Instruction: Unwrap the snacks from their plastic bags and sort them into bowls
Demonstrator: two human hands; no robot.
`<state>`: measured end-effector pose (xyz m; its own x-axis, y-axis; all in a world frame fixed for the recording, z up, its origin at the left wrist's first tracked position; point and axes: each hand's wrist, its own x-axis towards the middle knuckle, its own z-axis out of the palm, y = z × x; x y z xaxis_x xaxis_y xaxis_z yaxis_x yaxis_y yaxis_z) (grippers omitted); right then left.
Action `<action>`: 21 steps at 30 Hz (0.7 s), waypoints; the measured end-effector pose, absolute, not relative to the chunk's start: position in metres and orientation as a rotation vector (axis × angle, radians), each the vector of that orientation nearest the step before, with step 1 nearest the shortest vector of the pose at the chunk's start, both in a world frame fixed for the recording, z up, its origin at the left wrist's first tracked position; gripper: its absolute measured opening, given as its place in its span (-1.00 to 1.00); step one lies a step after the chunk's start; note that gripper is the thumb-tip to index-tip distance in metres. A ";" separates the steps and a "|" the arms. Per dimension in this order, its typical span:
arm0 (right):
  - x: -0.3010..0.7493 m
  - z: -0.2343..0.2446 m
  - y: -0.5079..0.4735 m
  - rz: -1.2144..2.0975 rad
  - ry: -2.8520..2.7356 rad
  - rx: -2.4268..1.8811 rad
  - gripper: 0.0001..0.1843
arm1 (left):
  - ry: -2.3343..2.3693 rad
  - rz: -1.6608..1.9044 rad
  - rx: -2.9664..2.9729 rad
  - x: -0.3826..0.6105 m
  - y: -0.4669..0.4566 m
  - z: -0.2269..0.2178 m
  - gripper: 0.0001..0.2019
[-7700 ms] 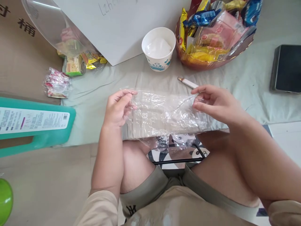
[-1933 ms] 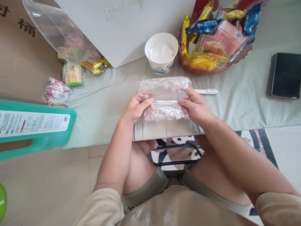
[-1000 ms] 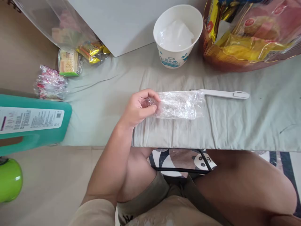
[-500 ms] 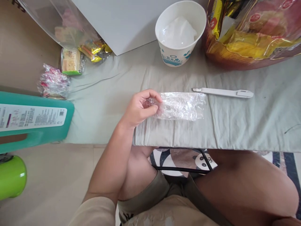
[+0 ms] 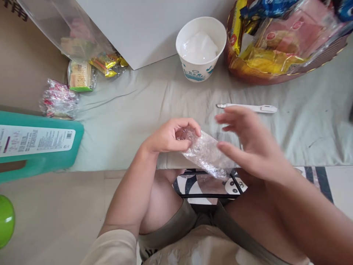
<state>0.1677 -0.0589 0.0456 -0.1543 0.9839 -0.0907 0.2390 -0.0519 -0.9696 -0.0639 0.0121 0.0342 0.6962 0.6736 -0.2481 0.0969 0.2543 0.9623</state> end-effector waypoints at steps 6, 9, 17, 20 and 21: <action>0.156 0.035 -0.061 1.647 -1.456 -1.469 -0.20 | 0.899 0.652 1.365 -0.064 0.013 0.023 -0.58; 0.154 0.026 -0.057 1.518 -1.369 -1.478 -0.22 | 1.220 1.079 1.547 -0.063 0.013 0.016 -0.66; 0.149 0.021 -0.054 1.317 -1.368 -1.307 -0.31 | 0.935 0.969 1.803 -0.039 -0.009 0.021 -0.63; 0.148 0.020 -0.054 1.297 -1.339 -1.249 -0.30 | 0.920 0.868 1.558 -0.034 -0.009 0.016 -0.61; 0.148 0.020 -0.053 1.275 -1.327 -1.253 -0.31 | 0.949 0.868 1.471 -0.033 -0.008 0.015 -0.63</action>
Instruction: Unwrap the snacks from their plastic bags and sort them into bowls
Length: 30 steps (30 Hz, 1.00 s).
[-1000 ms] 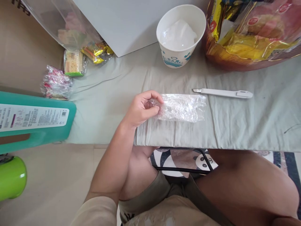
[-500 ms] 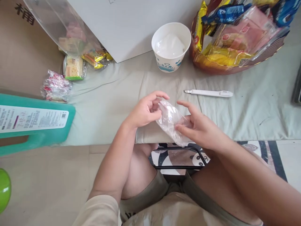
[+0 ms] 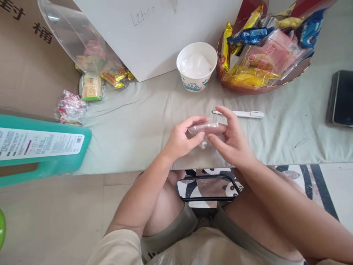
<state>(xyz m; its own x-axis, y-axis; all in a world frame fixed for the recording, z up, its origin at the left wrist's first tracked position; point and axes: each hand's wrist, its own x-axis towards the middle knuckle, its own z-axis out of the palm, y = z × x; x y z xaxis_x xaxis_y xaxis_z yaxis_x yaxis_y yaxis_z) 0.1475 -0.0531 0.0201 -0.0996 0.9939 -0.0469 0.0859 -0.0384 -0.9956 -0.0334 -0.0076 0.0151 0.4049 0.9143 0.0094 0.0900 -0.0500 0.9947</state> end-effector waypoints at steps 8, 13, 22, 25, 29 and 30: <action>0.147 0.014 -0.035 1.047 -1.327 -1.375 -0.47 | 0.899 0.875 1.141 -0.034 0.000 0.012 -0.54; 0.139 0.020 -0.020 1.211 -1.213 -1.390 -0.74 | 0.980 0.964 0.928 -0.029 0.002 0.007 -0.50; 0.137 0.022 0.009 1.168 -1.053 -1.187 -0.64 | 1.107 1.305 1.036 -0.040 0.023 0.024 -0.54; 0.147 0.025 0.016 1.065 -0.965 -1.189 -0.68 | 1.371 1.518 1.484 -0.037 0.048 0.050 -0.70; 0.159 0.029 0.022 1.002 -0.854 -1.190 -0.74 | 1.687 1.144 2.176 -0.015 0.096 0.088 -0.88; 0.162 0.030 0.023 0.992 -0.831 -1.185 -0.75 | 1.712 0.909 2.290 -0.008 0.108 0.094 -0.92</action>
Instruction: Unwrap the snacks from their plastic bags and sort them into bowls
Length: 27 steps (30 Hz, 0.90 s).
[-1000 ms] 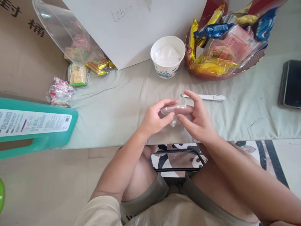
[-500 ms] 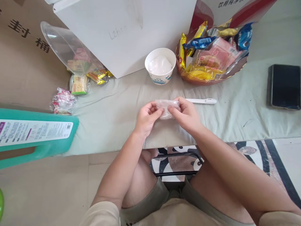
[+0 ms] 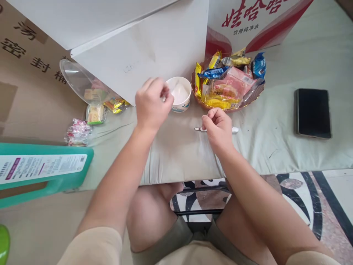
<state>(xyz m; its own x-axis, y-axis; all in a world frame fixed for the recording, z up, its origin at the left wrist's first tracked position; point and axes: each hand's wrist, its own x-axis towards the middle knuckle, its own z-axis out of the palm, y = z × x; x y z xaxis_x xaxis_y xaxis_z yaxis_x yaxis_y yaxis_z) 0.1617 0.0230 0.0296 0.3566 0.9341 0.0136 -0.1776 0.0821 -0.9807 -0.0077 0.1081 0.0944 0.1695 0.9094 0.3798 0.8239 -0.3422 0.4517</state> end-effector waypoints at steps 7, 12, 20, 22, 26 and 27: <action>0.175 0.037 0.026 0.877 -0.880 -1.169 -0.77 | 1.501 -0.253 2.481 0.022 0.166 0.106 -0.79; 0.195 0.035 0.028 0.324 -1.081 -1.430 -0.94 | 1.414 -0.508 2.427 0.024 0.167 0.111 -0.73; 0.218 0.020 0.016 -0.061 -1.386 -1.898 -0.82 | 1.291 -0.475 2.700 0.013 0.157 0.090 -0.69; 0.221 0.019 0.015 -0.081 -1.406 -1.959 -0.83 | 1.288 -0.491 2.728 0.018 0.155 0.090 -0.68; 0.236 0.020 0.015 -0.112 -1.374 -2.022 -0.82 | 1.302 -0.522 2.769 0.035 0.147 0.096 -0.64; 0.242 0.021 0.016 -0.104 -1.368 -2.041 -0.81 | 1.294 -0.521 2.777 0.040 0.145 0.097 -0.63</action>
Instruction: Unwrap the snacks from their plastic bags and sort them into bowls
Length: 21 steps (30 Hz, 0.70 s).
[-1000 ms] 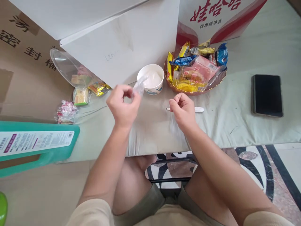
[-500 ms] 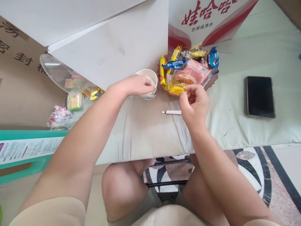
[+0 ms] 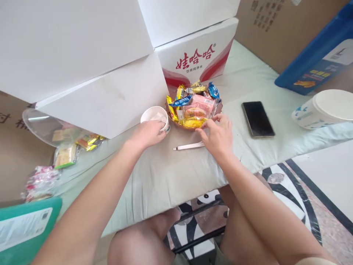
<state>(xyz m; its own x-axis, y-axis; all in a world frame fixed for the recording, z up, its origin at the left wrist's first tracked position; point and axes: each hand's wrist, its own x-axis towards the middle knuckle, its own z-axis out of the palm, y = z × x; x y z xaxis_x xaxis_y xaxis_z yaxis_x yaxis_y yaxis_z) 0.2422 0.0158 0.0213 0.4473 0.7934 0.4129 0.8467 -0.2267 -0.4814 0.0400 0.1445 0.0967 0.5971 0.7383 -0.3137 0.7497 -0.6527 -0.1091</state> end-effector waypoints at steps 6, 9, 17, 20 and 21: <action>0.295 0.025 0.010 -0.058 -1.451 -2.076 -0.79 | 1.216 -0.474 2.896 0.084 0.140 0.096 -0.61; 0.317 0.019 -0.005 -0.155 -1.452 -2.014 -0.80 | 1.246 -0.388 2.909 0.113 0.153 0.095 -0.61; 0.349 0.005 -0.050 -0.285 -1.359 -1.781 -0.86 | 1.177 -0.055 2.945 0.191 0.203 0.120 -0.62; 0.360 0.007 -0.060 -0.313 -1.384 -1.737 -0.89 | 1.033 0.078 2.984 0.229 0.217 0.137 -0.73; 0.364 0.009 -0.062 -0.326 -1.392 -1.723 -0.89 | 0.979 0.112 3.002 0.245 0.221 0.143 -0.76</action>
<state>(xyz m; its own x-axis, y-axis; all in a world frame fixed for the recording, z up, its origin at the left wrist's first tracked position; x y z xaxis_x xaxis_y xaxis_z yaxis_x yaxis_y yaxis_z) 0.3643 -0.0623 0.0088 0.3398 0.6602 0.6698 0.8892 0.0064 -0.4575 0.2446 0.2211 0.1427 0.8057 0.5878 0.0730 0.5891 -0.8080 0.0047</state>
